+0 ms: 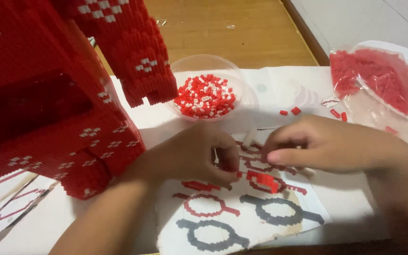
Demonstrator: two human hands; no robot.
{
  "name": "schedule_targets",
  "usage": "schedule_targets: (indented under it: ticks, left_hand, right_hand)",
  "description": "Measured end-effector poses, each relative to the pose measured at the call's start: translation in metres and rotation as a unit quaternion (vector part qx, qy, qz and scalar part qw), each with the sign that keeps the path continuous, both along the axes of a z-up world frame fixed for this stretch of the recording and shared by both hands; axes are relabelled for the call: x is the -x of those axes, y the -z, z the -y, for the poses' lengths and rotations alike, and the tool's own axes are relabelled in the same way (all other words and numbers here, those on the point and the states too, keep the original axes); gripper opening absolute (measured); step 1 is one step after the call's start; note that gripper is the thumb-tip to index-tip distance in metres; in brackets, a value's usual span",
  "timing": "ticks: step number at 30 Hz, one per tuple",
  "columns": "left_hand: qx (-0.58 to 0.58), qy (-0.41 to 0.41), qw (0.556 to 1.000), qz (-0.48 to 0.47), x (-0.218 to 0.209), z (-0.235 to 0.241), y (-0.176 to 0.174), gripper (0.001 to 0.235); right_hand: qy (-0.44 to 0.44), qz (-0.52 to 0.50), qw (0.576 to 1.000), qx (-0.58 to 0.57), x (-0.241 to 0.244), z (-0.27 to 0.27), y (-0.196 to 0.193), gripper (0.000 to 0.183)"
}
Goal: Assembling a bead-based toy by aligning pieces and tapping them into place with a mallet
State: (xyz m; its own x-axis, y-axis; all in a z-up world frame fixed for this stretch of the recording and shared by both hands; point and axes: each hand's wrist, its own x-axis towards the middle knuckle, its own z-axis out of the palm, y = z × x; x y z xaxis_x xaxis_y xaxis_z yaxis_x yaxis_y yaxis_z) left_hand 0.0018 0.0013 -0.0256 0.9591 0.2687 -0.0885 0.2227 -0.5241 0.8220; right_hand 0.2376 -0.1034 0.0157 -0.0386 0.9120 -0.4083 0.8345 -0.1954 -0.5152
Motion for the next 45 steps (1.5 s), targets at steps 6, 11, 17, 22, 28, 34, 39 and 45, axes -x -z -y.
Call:
schedule_targets:
  ticks: [6,11,17,22,28,34,39,45]
  left_hand:
    - [0.077,-0.083,0.989,0.092,0.000,0.001,0.002,0.009]
    - [0.133,-0.138,0.979,0.062,-0.004,0.004,0.003,0.012]
    - [0.168,-0.125,0.976,0.056,-0.004,0.006,-0.002,0.010]
    - [0.173,-0.114,0.978,0.016,-0.006,0.005,-0.001,0.008]
    - [0.154,-0.083,0.985,-0.001,-0.005,0.005,-0.003,0.010]
    - [-0.007,-0.029,0.994,-0.108,-0.006,-0.001,-0.003,0.010]
    - [-0.109,0.042,0.987,-0.111,-0.003,-0.008,0.009,0.011]
    - [-0.098,0.030,0.980,-0.173,0.000,-0.004,-0.007,0.008]
  right_hand:
    - [-0.125,-0.325,0.933,0.094,-0.026,-0.037,0.048,0.039]
    - [-0.004,-0.353,0.932,0.080,-0.024,-0.029,0.063,0.020]
    - [0.004,-0.379,0.919,0.105,-0.021,-0.024,0.061,0.025]
    - [0.012,-0.358,0.924,0.137,-0.020,-0.021,0.058,0.022]
    - [0.035,-0.406,0.899,0.163,-0.016,-0.015,0.064,0.023]
    - [-0.006,-0.232,0.970,0.075,-0.016,-0.023,0.055,0.036]
    - [0.003,-0.013,1.000,0.013,-0.013,-0.016,0.031,0.044]
    - [0.099,0.336,0.935,0.048,-0.016,0.051,0.050,0.062]
